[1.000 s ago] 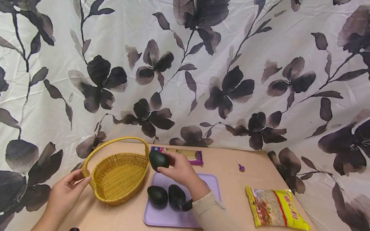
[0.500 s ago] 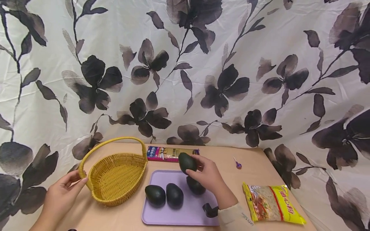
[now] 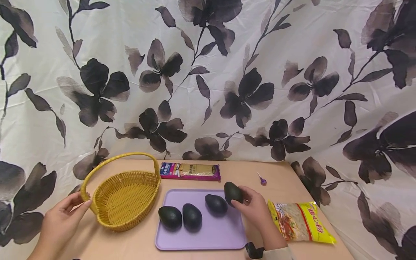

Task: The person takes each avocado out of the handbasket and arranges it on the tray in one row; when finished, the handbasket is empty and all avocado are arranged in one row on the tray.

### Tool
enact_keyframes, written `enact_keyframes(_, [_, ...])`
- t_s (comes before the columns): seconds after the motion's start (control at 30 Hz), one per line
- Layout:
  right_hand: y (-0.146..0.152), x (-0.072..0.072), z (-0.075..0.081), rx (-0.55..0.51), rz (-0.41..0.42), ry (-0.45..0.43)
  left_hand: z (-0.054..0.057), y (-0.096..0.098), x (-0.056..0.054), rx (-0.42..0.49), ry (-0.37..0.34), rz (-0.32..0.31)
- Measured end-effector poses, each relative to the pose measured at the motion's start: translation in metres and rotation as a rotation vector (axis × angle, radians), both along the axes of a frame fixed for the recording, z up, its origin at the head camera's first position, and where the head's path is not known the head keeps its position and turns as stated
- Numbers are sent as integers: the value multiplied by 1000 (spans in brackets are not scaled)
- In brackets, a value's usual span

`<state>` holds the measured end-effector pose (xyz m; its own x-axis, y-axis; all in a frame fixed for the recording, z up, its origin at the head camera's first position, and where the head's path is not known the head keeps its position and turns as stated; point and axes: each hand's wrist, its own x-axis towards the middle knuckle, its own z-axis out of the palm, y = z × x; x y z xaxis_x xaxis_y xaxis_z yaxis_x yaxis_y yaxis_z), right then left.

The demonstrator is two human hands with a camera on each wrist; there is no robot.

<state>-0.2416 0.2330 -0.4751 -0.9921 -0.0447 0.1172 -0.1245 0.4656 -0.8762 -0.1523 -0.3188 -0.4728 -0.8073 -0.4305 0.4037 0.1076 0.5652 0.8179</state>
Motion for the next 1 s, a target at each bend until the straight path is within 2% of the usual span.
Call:
enact_keyframes(0.3, [10,11,-31,1,-80,-71,1,-2,2,1,-19,22])
enact_keyframes(0.57, [4,24,-40,34,-117,-128,2,0,1,1,-21,15])
enact_keyframes(0.77, [0,28,-49,51,-132,-100,2,2,0,-2,-38,29])
enact_keyframes(1.0, [-2,29,-54,56,-146,-106,3,3,0,3,-35,26])
